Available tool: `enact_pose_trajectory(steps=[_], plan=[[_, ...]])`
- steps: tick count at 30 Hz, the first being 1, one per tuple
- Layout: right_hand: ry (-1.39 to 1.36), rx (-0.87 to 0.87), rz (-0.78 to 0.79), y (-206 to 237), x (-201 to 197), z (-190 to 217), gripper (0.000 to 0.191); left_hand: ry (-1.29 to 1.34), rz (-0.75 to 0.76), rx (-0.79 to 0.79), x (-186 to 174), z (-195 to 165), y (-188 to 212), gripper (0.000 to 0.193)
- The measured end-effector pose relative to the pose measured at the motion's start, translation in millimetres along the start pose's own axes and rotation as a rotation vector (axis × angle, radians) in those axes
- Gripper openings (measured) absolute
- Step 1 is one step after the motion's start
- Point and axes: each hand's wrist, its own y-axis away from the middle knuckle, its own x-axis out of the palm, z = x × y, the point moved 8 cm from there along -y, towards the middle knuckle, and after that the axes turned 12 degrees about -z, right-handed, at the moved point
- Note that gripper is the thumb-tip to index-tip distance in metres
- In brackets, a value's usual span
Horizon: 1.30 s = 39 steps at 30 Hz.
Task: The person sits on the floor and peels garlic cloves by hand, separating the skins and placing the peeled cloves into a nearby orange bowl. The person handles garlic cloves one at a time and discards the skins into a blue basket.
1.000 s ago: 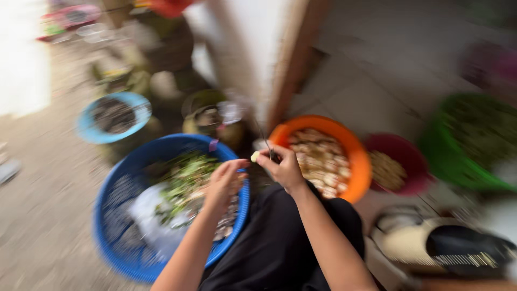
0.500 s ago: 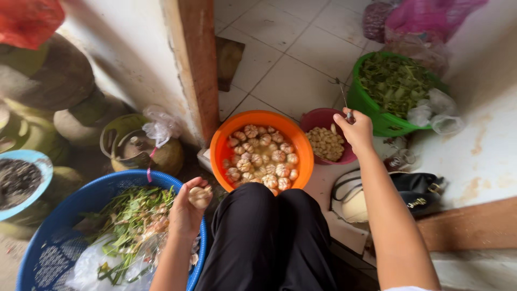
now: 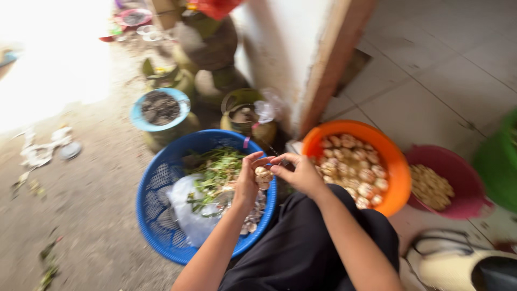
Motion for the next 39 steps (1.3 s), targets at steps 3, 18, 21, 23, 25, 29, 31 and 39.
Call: enact_pose_trajectory(steps=[3, 18, 21, 23, 25, 29, 31, 39], plan=[[-0.009, -0.007, -0.02, 0, 36, 8, 0.023, 0.015, -0.086, 0.043, -20, -14, -2, 0.049], [0.155, -0.154, -0.174, 19, 39, 3, 0.023, -0.143, -0.082, 0.251, -16, 1, 6, 0.015], [0.21, -0.175, -0.222, 18, 38, -1, 0.025, -0.139, -0.074, 0.337, -12, -4, 9, 0.016], [0.136, -0.199, -0.22, 17, 37, -5, 0.025, -0.116, -0.121, 0.326, -15, -6, 7, 0.017], [0.0, -0.155, -0.184, 14, 38, -15, 0.025, 0.005, -0.215, 0.182, -24, -4, 0, 0.019], [-0.344, 0.157, -0.096, 12, 43, -44, 0.026, 0.308, -0.376, -0.052, -35, -3, -10, 0.021], [-0.433, 0.25, -0.092, 14, 41, -48, 0.027, 0.404, -0.444, -0.104, -40, -6, -8, 0.018], [-0.244, -0.174, -0.109, 16, 35, 12, 0.029, -0.1, -0.107, -0.072, -18, -15, 13, 0.025]])
